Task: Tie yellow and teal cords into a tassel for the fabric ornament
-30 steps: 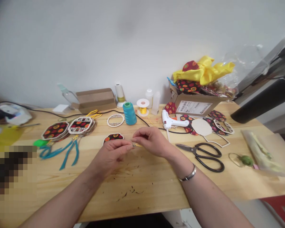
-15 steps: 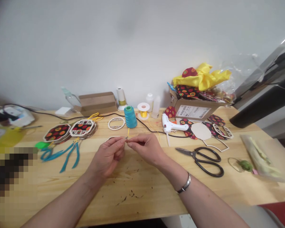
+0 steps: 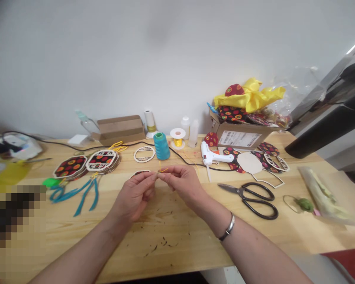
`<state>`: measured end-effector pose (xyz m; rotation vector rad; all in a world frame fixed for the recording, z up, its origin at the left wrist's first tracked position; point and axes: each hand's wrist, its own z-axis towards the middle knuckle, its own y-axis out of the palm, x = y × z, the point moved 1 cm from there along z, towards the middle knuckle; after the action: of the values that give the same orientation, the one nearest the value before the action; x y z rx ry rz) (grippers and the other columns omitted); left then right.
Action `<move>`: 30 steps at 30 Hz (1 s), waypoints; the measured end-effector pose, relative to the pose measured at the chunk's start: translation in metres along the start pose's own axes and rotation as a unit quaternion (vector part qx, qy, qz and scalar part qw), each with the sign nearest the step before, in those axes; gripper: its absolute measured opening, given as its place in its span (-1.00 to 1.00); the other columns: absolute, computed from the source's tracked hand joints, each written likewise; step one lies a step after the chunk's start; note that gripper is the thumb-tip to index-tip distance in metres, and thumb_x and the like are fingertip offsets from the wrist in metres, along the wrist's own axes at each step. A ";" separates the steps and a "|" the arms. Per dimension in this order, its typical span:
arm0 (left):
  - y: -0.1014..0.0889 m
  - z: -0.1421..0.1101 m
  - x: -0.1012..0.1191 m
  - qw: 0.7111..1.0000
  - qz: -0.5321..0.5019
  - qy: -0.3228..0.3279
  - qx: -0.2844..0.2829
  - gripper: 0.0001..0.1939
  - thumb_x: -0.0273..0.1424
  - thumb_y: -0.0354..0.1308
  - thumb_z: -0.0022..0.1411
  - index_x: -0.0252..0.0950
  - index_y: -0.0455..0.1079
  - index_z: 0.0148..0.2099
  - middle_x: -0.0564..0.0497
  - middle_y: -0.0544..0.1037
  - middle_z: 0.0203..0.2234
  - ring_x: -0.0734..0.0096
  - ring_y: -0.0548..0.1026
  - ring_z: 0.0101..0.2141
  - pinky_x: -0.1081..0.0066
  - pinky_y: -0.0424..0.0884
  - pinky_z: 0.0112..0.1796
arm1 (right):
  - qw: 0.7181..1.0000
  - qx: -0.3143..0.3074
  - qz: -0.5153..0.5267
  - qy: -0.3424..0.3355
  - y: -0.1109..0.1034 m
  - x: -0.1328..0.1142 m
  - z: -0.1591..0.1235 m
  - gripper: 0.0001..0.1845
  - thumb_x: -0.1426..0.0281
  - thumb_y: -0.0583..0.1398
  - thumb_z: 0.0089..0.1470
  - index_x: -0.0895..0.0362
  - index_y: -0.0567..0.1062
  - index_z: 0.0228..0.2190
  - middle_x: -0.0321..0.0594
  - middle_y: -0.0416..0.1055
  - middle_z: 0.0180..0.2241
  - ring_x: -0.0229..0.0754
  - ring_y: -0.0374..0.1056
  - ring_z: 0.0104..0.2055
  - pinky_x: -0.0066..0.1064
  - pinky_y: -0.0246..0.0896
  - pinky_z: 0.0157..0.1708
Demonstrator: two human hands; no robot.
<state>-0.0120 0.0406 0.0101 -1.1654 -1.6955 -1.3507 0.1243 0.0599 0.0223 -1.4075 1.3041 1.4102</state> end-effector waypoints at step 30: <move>0.002 -0.010 0.004 0.941 0.283 0.176 0.061 -0.90 -0.39 0.19 0.03 -0.27 0.52 -0.38 0.08 0.56 -0.51 0.49 0.42 -0.46 0.53 0.32 -0.38 | 1.000 0.000 -0.024 -0.004 -0.005 -0.001 0.001 -0.75 0.26 0.26 -0.17 0.22 0.45 -0.55 -0.46 0.09 -0.73 -0.46 -0.12 -0.67 -0.52 -0.25 -0.68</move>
<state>-0.0124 0.0318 0.0172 -1.1409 -1.0592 -0.9996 0.1286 0.0622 0.0227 -1.4218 1.2578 1.3821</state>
